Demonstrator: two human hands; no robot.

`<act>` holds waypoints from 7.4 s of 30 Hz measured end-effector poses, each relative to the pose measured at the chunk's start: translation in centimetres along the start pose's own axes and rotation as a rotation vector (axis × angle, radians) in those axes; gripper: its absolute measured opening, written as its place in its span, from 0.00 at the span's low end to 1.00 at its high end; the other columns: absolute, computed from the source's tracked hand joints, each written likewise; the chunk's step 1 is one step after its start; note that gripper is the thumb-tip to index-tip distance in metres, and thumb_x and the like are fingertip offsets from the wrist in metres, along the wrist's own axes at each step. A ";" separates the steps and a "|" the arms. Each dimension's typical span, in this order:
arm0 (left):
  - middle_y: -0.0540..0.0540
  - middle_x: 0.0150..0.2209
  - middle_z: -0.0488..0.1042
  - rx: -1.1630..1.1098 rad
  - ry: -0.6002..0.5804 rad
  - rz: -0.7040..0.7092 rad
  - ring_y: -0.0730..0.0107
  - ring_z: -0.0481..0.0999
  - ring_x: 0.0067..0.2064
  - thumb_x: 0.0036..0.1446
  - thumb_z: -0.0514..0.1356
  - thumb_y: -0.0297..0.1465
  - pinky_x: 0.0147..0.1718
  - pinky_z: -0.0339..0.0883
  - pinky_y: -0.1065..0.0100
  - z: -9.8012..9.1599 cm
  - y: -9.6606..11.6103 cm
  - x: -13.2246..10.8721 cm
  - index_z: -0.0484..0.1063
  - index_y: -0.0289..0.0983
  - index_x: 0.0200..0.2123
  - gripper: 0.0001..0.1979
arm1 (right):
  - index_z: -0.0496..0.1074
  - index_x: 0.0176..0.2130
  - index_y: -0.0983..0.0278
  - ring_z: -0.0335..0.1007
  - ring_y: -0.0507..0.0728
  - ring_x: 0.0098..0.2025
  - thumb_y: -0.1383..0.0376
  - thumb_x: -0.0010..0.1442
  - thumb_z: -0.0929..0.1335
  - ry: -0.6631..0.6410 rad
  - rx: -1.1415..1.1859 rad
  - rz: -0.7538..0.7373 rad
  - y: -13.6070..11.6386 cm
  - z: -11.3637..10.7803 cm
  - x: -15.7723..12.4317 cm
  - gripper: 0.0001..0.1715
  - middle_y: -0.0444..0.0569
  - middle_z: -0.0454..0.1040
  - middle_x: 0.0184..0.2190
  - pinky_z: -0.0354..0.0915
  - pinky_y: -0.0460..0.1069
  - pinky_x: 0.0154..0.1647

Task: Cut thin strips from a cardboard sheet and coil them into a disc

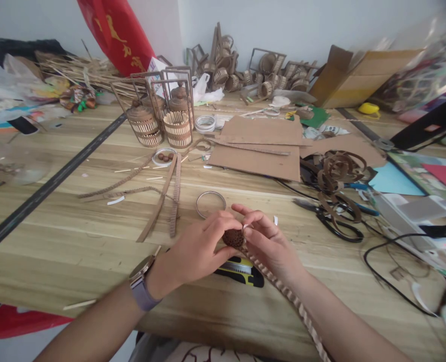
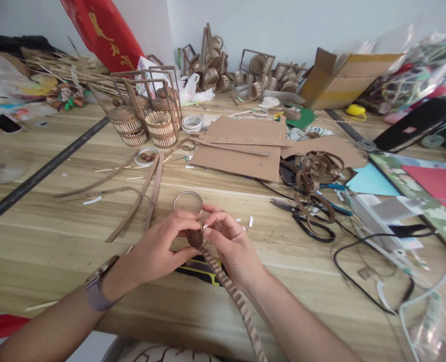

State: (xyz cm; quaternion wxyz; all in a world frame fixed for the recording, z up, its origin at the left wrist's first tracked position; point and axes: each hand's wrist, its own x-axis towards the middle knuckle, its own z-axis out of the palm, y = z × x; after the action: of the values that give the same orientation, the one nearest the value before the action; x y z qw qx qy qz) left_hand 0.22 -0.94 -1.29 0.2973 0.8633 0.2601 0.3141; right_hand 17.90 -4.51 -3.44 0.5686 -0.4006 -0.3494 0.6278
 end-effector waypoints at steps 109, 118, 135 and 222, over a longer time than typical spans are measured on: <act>0.45 0.45 0.69 0.154 0.095 -0.130 0.63 0.75 0.46 0.60 0.61 0.24 0.45 0.75 0.62 0.8 0.7 0.3 0.65 0.43 0.54 0.19 | 0.73 0.37 0.60 0.75 0.55 0.35 0.68 0.65 0.65 0.047 -1.326 -0.720 -2.8 -0.8 -1.0 0.07 0.46 0.80 0.32 0.65 0.51 0.36; 0.45 0.44 0.68 0.236 0.105 -0.116 0.63 0.76 0.43 0.60 0.59 0.23 0.39 0.75 0.63 1.5 0.5 0.2 0.65 0.40 0.53 0.18 | 0.74 0.36 0.61 0.73 0.53 0.30 0.69 0.61 0.68 0.074 -1.404 -0.821 -2.4 -0.5 -1.0 0.05 0.43 0.77 0.27 0.62 0.51 0.36; 0.43 0.46 0.70 0.220 0.114 -0.195 0.62 0.77 0.44 0.58 0.63 0.25 0.39 0.75 0.62 1.9 0.6 0.2 0.62 0.37 0.56 0.24 | 0.69 0.31 0.63 0.68 0.54 0.30 0.70 0.63 0.65 0.047 -1.526 -0.843 -2.4 -0.9 -0.7 0.08 0.44 0.73 0.26 0.58 0.50 0.35; 0.43 0.52 0.72 -0.118 -0.007 -0.108 0.63 0.73 0.54 0.58 0.64 0.23 0.56 0.71 0.60 0.3 1.0 0.6 0.70 0.39 0.53 0.19 | 0.78 0.33 0.56 0.78 0.56 0.30 0.61 0.60 0.72 -0.109 -1.044 -0.686 -5.0 -2.2 -0.6 0.03 0.45 0.80 0.29 0.72 0.50 0.31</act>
State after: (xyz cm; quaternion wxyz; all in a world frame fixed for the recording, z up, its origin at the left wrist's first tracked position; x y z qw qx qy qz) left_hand 1.06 -1.38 -0.60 0.3650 0.8302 0.2863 0.3093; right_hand 22.09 -4.55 0.17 0.4486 -0.4579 -0.7472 0.1755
